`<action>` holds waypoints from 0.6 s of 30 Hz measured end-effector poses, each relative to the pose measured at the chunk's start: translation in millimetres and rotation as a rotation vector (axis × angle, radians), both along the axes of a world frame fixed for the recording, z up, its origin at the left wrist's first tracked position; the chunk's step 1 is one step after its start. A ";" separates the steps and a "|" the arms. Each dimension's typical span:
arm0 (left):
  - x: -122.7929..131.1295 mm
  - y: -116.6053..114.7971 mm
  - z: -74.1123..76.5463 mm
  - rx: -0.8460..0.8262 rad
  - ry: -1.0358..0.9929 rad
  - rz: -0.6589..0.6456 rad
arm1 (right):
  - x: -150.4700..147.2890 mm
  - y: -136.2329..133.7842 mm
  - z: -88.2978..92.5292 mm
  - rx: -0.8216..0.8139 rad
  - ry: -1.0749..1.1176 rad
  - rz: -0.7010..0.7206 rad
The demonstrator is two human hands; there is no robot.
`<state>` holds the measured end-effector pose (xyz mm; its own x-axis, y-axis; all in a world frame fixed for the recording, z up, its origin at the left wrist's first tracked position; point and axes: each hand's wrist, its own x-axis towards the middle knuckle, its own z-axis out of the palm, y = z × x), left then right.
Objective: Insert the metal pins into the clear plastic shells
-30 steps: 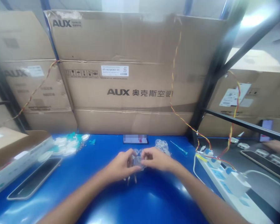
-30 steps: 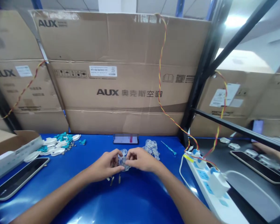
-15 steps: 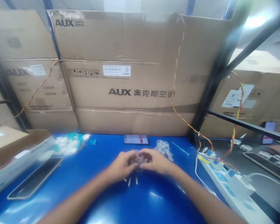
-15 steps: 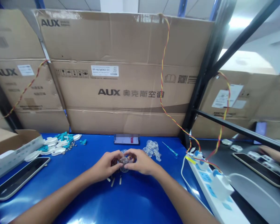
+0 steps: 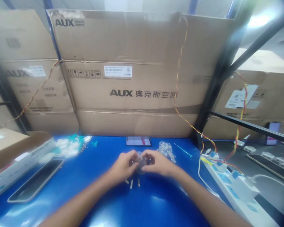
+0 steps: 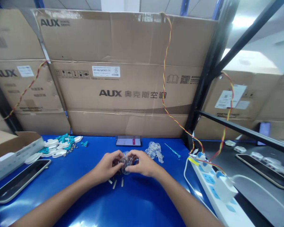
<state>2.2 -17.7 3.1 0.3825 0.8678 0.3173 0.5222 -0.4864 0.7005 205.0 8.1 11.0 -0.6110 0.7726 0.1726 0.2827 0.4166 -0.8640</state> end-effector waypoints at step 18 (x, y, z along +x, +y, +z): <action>-0.6 -1.7 -2.2 0.172 0.094 0.154 | -1.4 -12.5 10.9 0.641 -0.217 -0.267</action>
